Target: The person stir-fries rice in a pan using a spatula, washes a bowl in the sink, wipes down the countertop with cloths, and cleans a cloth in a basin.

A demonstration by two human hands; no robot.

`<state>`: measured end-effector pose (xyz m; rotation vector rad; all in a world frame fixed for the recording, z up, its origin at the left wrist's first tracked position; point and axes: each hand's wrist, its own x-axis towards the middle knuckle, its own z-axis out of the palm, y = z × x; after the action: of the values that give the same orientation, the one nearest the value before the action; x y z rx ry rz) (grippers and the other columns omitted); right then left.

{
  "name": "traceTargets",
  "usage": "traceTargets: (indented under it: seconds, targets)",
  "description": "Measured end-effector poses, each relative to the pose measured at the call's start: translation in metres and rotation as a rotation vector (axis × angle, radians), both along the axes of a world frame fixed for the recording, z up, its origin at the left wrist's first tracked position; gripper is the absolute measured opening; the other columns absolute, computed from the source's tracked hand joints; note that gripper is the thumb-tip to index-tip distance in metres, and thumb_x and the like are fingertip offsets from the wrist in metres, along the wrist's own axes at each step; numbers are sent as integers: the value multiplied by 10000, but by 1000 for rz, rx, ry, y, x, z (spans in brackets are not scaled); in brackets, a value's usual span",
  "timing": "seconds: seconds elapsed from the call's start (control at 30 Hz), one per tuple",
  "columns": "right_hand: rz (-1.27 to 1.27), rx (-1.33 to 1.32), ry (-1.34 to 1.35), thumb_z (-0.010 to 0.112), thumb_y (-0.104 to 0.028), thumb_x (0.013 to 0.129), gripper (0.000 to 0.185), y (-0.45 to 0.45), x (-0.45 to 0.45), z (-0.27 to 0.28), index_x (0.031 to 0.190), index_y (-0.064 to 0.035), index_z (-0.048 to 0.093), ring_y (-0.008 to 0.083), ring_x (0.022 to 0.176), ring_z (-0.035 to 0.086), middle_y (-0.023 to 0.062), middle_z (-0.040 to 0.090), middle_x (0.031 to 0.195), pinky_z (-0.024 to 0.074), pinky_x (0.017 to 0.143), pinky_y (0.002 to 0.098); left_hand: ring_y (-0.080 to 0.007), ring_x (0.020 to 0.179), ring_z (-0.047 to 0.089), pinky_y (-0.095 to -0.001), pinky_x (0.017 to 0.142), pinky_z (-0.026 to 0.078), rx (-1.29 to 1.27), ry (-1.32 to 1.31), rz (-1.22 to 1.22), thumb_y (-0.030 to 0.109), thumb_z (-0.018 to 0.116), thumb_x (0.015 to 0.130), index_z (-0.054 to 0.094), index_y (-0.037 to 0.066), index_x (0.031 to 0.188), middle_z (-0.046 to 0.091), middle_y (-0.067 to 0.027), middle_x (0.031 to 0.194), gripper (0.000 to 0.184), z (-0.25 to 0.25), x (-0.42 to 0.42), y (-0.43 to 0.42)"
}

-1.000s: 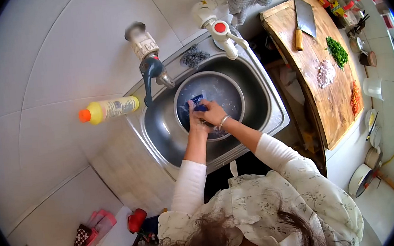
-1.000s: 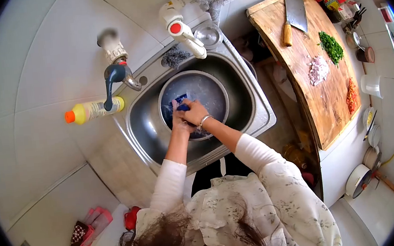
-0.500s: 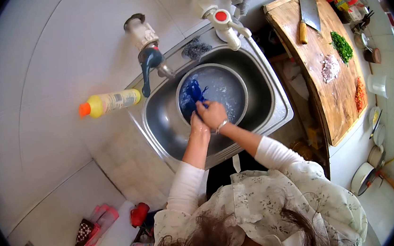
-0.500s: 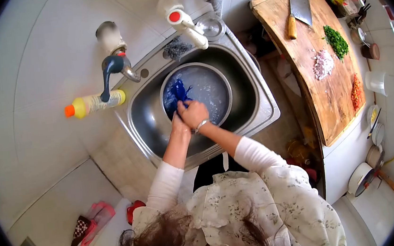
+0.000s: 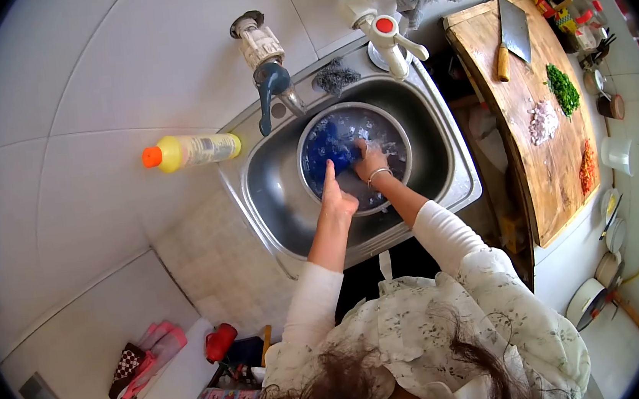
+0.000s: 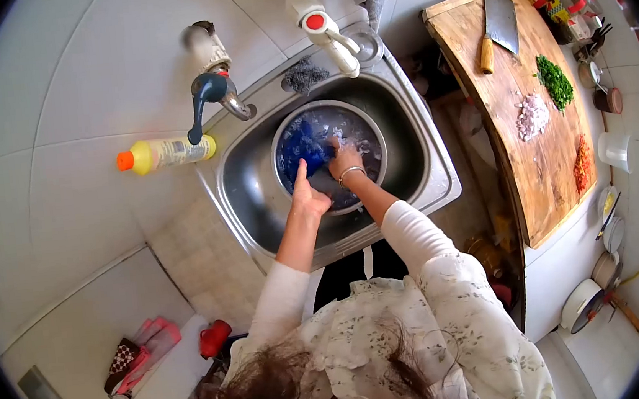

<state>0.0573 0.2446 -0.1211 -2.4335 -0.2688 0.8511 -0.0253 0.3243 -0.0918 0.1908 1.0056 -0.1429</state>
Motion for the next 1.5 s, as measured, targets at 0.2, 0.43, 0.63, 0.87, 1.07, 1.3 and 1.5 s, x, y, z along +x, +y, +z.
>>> traceTargets:
  seconds: [0.2,0.43,0.63,0.87,1.07,1.3,1.5]
  targets:
    - [10,553,375,766,-288,660,333,0,-9,95,892,-90,631,243,834,608,162,634,892,457,783,326,-280,944,567,-409,870,449,153,-248,79,462,478,859,562,65,1046,580,-118,1054,447,-19,8,23]
    - [-279,129,-4,516,-408,813,354,18,-1,78,893,-88,644,409,842,595,220,628,866,473,768,439,-270,949,593,-378,835,498,149,12,224,183,460,907,530,-6,1098,593,-146,1039,278,19,27,-13]
    - [-145,343,1,499,-377,854,344,-16,-69,49,1033,-88,552,423,927,556,215,599,981,439,836,450,-227,722,608,-340,651,495,1112,11,-389,-10,521,720,577,-23,881,617,-104,814,171,7,32,27]
    - [271,155,-328,586,-217,799,504,-20,13,77,1285,-209,451,420,1201,378,157,352,1353,413,946,419,-281,1029,509,-370,951,345,1480,95,-296,268,706,721,514,-45,1070,551,-176,1069,507,14,31,25]
    - [721,-167,-244,696,-274,712,501,17,38,37,1191,-250,547,421,1275,263,155,259,1417,361,996,450,-349,1128,389,-538,1000,217,104,320,-14,398,679,749,244,66,1364,289,-158,1360,823,20,-9,-20]
    - [269,446,406,765,-375,616,441,15,10,56,975,-151,640,353,1127,412,212,443,1190,277,1019,359,-292,1136,451,-499,970,321,36,-65,245,756,362,752,467,124,1233,483,-141,1239,801,12,5,9]
    - [139,200,103,634,-499,709,447,30,-17,103,939,-119,679,408,951,556,241,548,1043,441,869,414,-312,996,550,-442,908,430,-42,-566,379,468,334,910,514,64,1130,558,-143,1098,494,-53,-15,5]
